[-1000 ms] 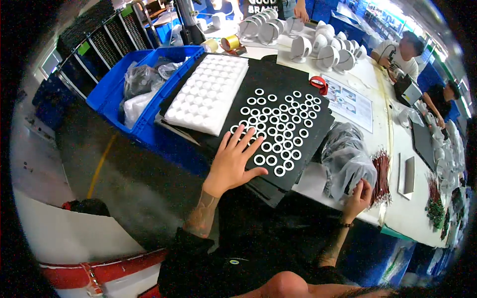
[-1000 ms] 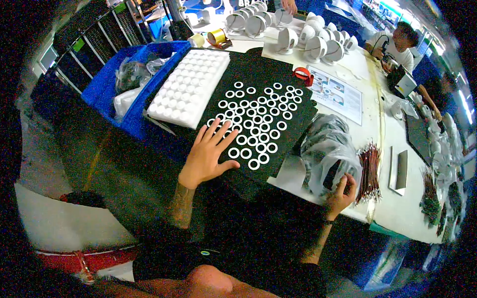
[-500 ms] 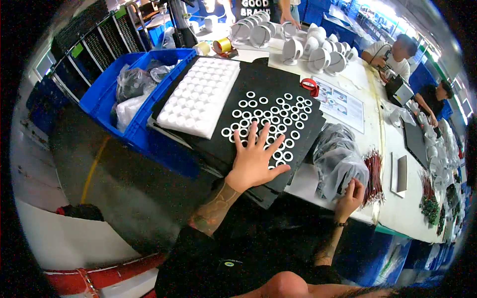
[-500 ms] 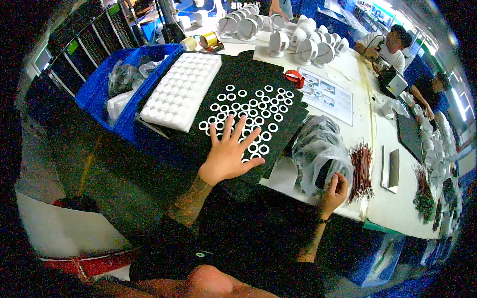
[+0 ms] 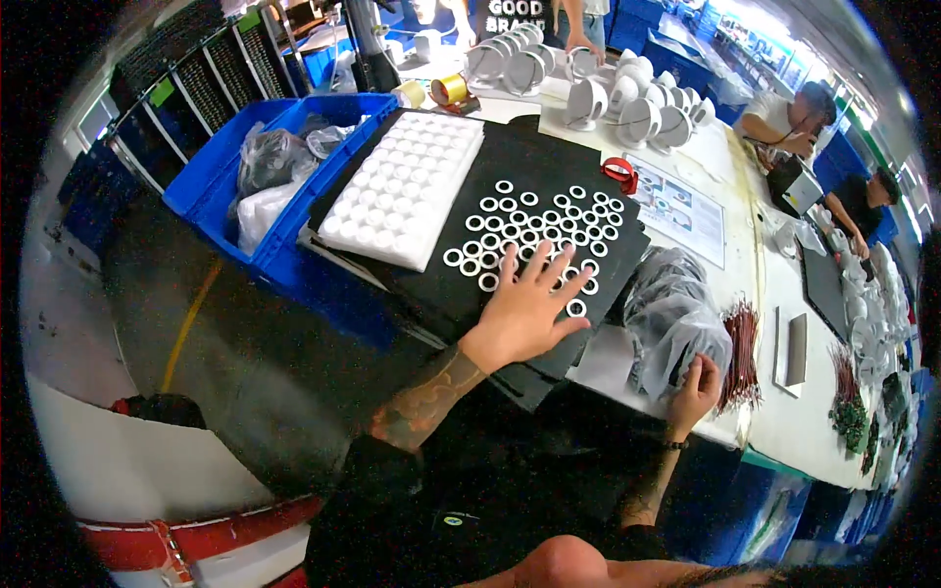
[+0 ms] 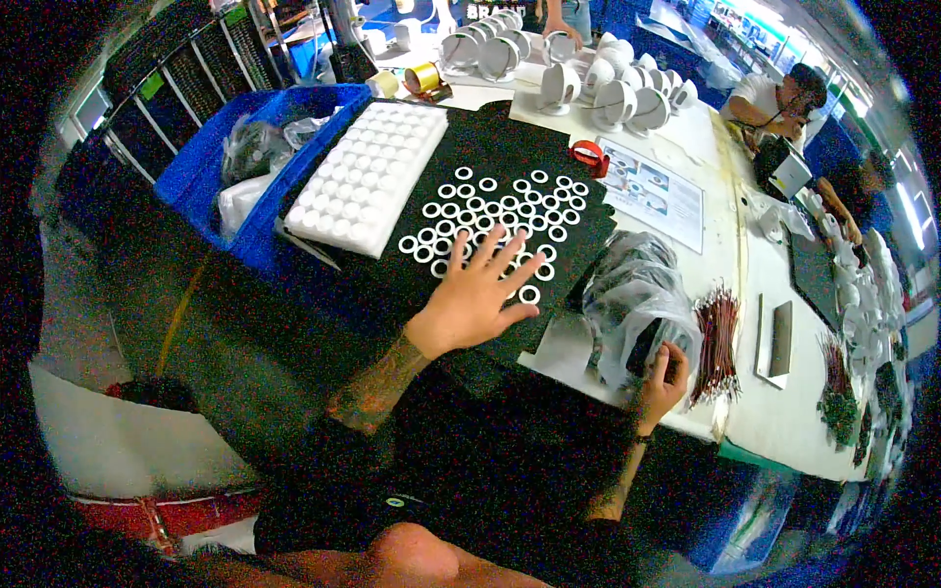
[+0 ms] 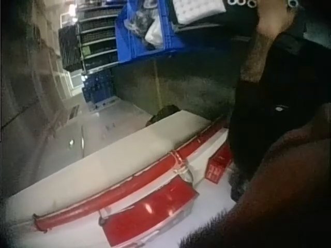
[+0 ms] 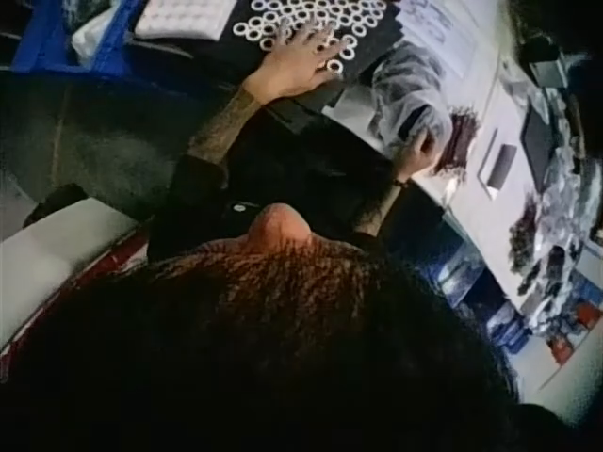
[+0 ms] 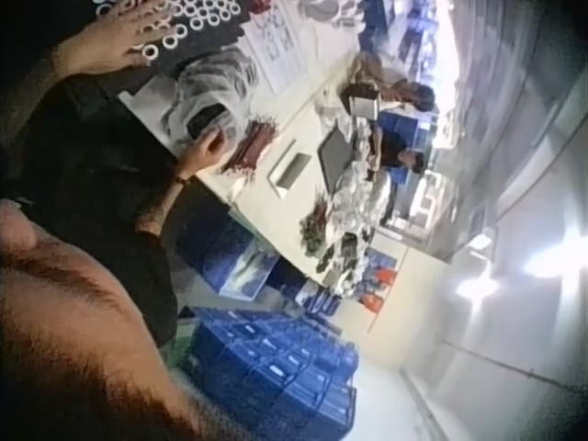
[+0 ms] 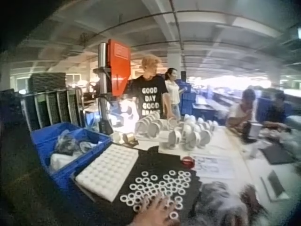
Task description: Organizing white circular components into a storage tray and handling plastic-housed electronic parts at a production workstation.
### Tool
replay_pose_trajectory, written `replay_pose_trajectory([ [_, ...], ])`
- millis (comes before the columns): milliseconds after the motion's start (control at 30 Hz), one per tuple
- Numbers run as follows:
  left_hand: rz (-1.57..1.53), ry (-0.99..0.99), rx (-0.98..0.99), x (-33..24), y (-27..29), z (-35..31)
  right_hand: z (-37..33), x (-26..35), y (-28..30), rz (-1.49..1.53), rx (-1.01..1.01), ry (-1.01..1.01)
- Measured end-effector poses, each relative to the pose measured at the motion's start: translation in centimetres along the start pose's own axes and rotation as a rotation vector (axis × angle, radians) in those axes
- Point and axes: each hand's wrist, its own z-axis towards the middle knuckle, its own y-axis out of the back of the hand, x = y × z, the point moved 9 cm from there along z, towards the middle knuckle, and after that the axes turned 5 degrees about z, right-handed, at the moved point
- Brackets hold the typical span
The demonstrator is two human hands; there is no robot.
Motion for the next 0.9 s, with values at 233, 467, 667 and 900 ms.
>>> replay_pose_trajectory([
  [233,-0.006,-0.181,0.009,-1.5,-2.7,0.4,-0.1,0.1,-1.4,0.012,0.034,-0.017],
  [467,0.016,-0.137,0.022,0.0,-3.2,0.6,-0.2,-0.9,0.3,-0.053,0.035,0.048],
  [667,-0.003,-0.127,-0.03,-1.3,1.2,0.0,1.4,-2.5,2.7,-0.099,0.047,0.02],
  [900,0.124,0.179,0.061,1.9,2.7,-2.6,1.9,0.9,1.7,-0.46,0.2,0.305],
])
